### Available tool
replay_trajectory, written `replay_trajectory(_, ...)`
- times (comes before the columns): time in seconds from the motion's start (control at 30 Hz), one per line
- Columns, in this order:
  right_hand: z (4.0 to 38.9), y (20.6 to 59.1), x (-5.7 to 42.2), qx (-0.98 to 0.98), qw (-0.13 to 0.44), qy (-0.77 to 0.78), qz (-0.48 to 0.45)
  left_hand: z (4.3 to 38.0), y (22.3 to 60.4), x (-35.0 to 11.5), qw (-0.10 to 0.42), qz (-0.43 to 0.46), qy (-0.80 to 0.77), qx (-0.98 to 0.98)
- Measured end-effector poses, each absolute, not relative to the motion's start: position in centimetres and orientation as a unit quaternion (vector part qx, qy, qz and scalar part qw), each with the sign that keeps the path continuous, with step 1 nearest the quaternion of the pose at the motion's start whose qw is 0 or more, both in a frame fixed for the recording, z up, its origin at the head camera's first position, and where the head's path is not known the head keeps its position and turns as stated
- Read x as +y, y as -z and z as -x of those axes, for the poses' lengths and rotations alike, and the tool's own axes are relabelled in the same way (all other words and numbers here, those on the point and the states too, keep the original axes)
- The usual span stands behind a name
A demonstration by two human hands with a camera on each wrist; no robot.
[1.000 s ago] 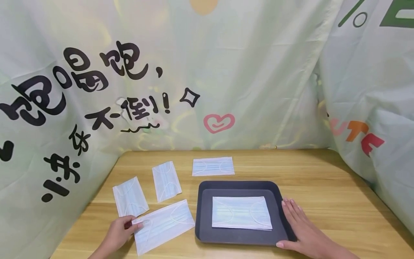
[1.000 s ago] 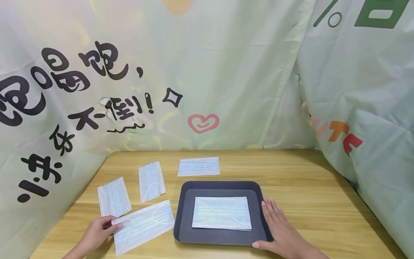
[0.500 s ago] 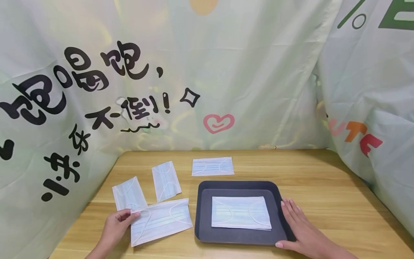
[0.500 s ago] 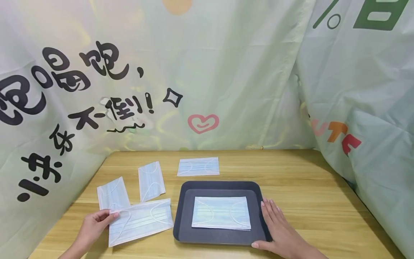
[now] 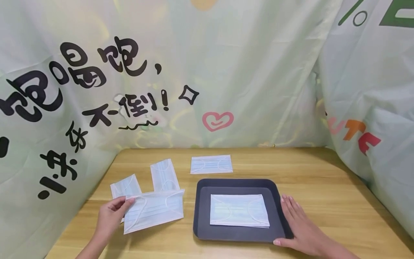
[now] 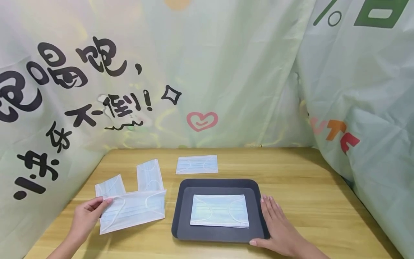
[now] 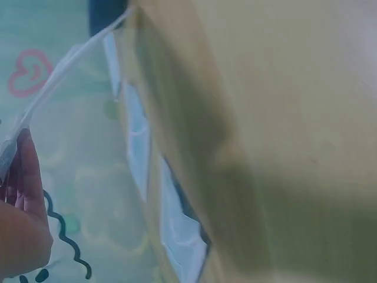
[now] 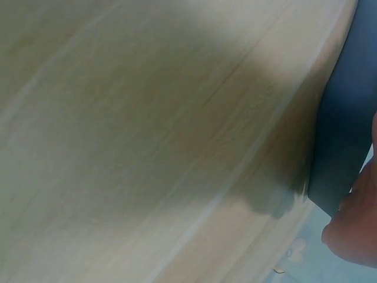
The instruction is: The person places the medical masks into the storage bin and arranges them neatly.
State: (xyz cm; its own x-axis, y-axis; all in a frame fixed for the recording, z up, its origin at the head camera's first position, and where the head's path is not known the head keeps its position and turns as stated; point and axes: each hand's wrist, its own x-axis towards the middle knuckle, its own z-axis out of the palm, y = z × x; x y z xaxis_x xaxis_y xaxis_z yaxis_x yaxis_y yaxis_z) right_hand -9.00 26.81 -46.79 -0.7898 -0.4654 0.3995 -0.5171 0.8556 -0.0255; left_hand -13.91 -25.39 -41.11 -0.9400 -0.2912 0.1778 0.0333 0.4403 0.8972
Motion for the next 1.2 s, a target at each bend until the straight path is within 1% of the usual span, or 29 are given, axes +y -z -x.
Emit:
replay_trajectory(0.13, 8.8, 46.6, 26.7, -0.948, 0.181, -0.075, -0.252, 13.9, 40.4, -25.0, 0.159, -0.076, 0.544, -0.82)
replay_trajectory(0.23, 8.7, 46.6, 26.6, -0.954, 0.163, -0.083, -0.236, 13.9, 39.2, -24.5, 0.14, -0.089, 0.559, -0.813)
replay_trajectory(0.33, 8.6, 46.6, 26.6, -0.956, 0.158, -0.088, -0.23, 14.4, 39.0, -24.3, 0.121, -0.105, 0.597, -0.786)
replay_trajectory(0.5, 8.6, 46.6, 26.6, -0.951, 0.174, -0.089, -0.242, 16.4, 42.4, -25.4, 0.095, -0.093, 0.691, -0.71)
replay_trajectory(0.57, 8.6, 46.7, 26.6, -0.949, 0.177, -0.09, -0.245, 16.5, 43.0, -25.1, 0.083, -0.084, 0.718, -0.686)
replay_trajectory(0.67, 8.7, 46.7, 26.6, -0.949, 0.176, -0.089, -0.245, 15.8, 41.9, -23.5, 0.061, -0.086, 0.748, -0.655)
replay_trajectory(0.73, 8.6, 46.7, 26.5, -0.952, 0.172, -0.088, -0.239, 15.0, 40.2, -21.9, 0.044, -0.102, 0.763, -0.637)
replay_trajectory(0.83, 8.6, 46.6, 26.5, -0.955, 0.162, -0.09, -0.232, 14.4, 39.0, -20.2, 0.02, -0.125, 0.776, -0.618)
replay_trajectory(0.97, 8.5, 46.6, 26.6, -0.955, 0.158, -0.091, -0.233, 14.5, 39.1, -19.0, 0.005, -0.137, 0.772, -0.621)
replay_trajectory(1.2, 8.6, 46.5, 26.6, -0.95, 0.172, -0.087, -0.244, 14.8, 39.9, -17.6, -0.009, -0.139, 0.753, -0.643)
